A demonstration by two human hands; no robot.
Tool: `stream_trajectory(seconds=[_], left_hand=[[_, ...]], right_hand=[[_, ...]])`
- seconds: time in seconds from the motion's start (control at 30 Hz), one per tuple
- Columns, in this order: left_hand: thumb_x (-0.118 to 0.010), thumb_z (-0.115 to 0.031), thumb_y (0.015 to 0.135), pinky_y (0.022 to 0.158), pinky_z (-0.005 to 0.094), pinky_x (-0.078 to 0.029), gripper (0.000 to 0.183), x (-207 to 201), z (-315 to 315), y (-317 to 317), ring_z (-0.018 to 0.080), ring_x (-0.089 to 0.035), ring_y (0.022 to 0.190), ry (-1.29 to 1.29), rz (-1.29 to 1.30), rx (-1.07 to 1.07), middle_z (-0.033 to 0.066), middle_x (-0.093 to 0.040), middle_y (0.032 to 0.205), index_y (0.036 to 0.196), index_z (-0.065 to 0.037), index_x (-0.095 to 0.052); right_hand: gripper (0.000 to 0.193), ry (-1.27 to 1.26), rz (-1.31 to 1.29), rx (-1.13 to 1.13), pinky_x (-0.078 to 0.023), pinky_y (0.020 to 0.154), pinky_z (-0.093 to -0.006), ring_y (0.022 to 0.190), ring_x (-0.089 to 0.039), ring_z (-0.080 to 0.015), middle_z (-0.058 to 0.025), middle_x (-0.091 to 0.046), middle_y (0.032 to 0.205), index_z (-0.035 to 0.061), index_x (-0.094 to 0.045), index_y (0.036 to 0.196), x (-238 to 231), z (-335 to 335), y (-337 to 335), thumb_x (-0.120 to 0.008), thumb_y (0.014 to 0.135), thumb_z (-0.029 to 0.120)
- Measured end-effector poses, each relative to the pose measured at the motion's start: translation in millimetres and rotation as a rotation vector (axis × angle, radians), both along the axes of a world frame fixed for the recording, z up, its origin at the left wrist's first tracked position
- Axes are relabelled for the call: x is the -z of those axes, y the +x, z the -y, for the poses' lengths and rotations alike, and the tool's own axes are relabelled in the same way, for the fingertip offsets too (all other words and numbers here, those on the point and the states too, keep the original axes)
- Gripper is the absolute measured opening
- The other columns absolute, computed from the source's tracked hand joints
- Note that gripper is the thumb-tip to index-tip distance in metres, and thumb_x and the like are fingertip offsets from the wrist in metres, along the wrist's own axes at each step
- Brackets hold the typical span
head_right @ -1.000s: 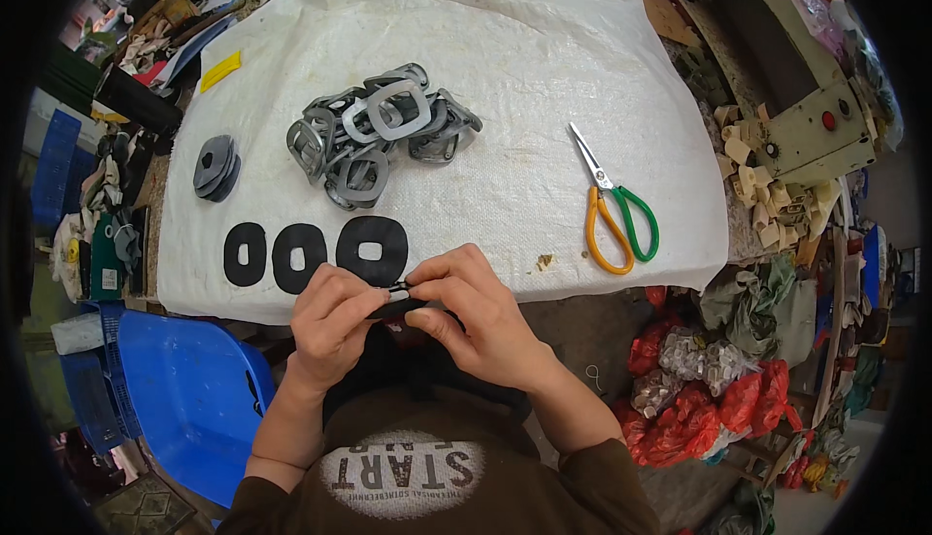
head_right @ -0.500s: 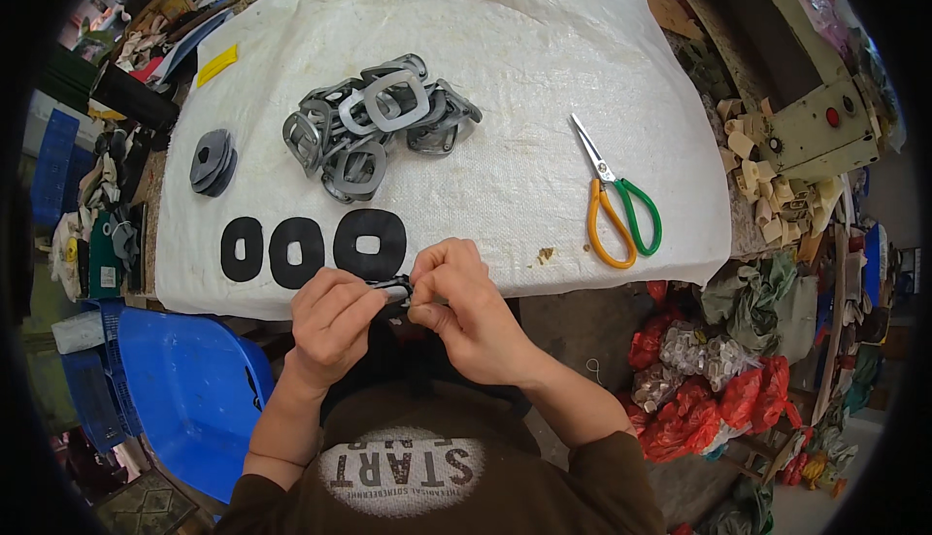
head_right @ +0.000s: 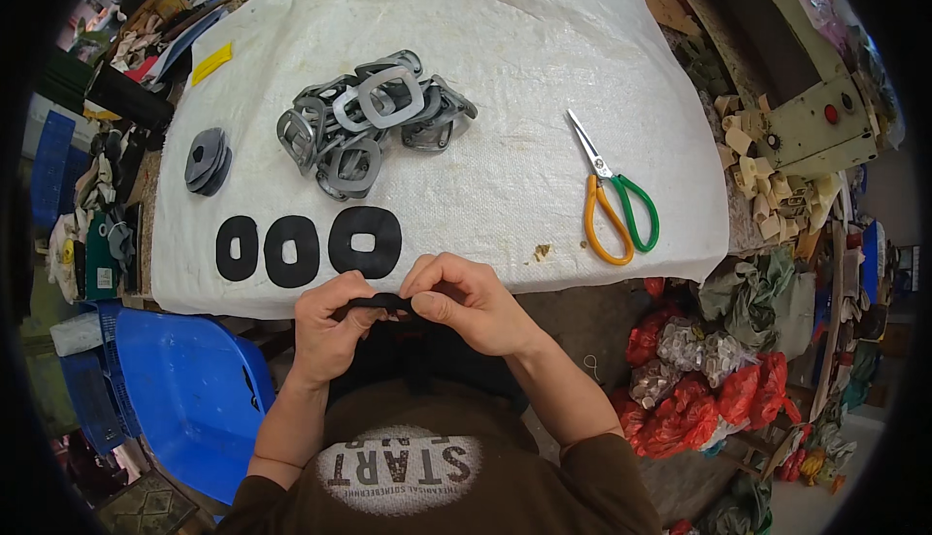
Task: The recorder is shown assembling gray plastic shoe components with black padding, using a screwdriver to secure them.
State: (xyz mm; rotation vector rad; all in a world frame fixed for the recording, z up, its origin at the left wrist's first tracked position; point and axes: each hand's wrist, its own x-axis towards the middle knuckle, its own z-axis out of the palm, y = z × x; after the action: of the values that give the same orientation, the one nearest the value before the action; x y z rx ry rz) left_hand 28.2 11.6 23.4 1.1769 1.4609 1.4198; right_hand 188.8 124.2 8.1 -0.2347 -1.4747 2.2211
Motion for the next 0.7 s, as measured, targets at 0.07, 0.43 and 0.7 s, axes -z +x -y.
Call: stream_trajectory(seconds=[0.07,0.43,0.7], left_hand=[[-0.064,-0.011,0.081,0.048,0.022,-0.034,0.011,3,2,0,0.0086,-0.046,0.054,-0.035,0.045,0.015,0.0024,-0.052,0.064,0.083,-0.001,-0.064],[-0.065,-0.013,0.081,0.048,0.0223,-0.035,0.014,7,1,4,0.0095,-0.047,0.056,0.114,0.142,0.05,0.003,-0.053,0.065,0.08,0.0,-0.063],[-0.068,-0.007,0.075,0.049,0.0228,-0.035,0.009,-2,-1,6,0.0103,-0.047,0.056,0.169,0.199,0.146,0.0036,-0.055,0.065,0.077,-0.001,-0.063]], right_hand=[[0.015,-0.038,0.061,0.063,-0.039,0.072,-0.0259,0.078,-0.047,-0.0126,-0.007,-0.053,0.086,0.0011,-0.05,0.087,-4,6,0,-0.055,0.089,0.015],[0.016,-0.526,-0.075,0.037,-0.037,0.071,-0.0304,0.075,-0.046,-0.0185,-0.006,-0.051,0.076,0.0054,-0.049,0.078,-4,23,-8,-0.059,0.085,0.016],[0.024,-0.45,-0.23,-0.233,-0.043,0.07,-0.0287,0.075,-0.051,-0.0152,-0.0065,-0.054,0.079,0.0022,-0.053,0.083,-1,16,-3,-0.069,0.078,0.019]])
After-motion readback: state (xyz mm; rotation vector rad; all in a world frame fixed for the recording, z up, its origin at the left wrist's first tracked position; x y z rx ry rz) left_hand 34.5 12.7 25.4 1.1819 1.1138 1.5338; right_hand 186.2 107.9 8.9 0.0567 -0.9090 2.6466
